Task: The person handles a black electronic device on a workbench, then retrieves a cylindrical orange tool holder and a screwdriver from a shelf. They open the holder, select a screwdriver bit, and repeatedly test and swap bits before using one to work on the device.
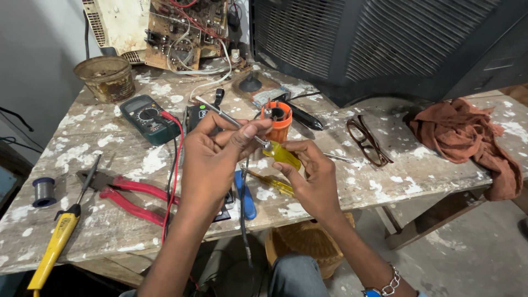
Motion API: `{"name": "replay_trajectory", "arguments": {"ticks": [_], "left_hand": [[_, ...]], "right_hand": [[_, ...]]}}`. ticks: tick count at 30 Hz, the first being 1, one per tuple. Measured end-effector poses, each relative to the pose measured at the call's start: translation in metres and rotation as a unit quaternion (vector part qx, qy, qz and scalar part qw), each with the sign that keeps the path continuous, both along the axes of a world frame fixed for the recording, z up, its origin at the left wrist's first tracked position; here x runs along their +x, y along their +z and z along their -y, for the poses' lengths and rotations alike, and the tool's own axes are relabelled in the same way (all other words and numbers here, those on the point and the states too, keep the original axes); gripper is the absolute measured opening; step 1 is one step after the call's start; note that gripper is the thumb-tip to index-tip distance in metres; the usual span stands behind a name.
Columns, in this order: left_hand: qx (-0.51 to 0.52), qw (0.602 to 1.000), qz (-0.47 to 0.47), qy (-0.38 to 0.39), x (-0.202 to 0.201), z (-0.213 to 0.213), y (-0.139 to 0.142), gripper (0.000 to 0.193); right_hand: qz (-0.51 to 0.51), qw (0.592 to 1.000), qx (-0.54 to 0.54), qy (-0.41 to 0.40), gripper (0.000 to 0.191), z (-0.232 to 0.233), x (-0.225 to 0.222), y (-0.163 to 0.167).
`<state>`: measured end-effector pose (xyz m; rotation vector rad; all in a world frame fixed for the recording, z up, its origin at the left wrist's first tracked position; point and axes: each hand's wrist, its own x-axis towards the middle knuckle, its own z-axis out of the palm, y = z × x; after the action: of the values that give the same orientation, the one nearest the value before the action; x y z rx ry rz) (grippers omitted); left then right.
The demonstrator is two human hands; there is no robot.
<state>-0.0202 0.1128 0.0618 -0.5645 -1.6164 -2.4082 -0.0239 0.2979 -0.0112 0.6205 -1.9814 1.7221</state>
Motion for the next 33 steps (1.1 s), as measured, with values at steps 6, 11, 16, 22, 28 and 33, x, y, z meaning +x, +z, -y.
{"name": "replay_trajectory", "arguments": {"ticks": [6, 11, 16, 22, 28, 33], "left_hand": [[-0.02, 1.0, -0.013, -0.007, 0.0, -0.002, 0.001, 0.014], [-0.048, 0.999, -0.024, 0.005, -0.001, -0.004, 0.001, 0.015], [-0.044, 0.999, -0.017, 0.003, -0.005, -0.006, 0.001, 0.016], [-0.029, 0.999, -0.038, 0.014, -0.01, -0.009, -0.002, 0.019], [-0.047, 0.996, 0.018, 0.067, -0.011, -0.017, -0.002, 0.022], [-0.038, 0.996, 0.012, 0.075, -0.009, -0.023, -0.005, 0.021]], "right_hand": [[-0.002, 1.0, -0.006, -0.003, 0.029, -0.002, 0.0, 0.001], [0.003, 1.0, -0.009, 0.0, 0.029, -0.002, 0.002, 0.0], [0.007, 1.0, -0.013, 0.003, 0.027, -0.003, 0.003, 0.0], [0.02, 1.0, 0.015, -0.011, 0.024, -0.004, 0.004, -0.002], [0.007, 1.0, 0.013, -0.006, 0.023, -0.003, 0.003, -0.006], [0.018, 1.0, 0.008, -0.011, 0.024, -0.003, 0.005, -0.005]]}}
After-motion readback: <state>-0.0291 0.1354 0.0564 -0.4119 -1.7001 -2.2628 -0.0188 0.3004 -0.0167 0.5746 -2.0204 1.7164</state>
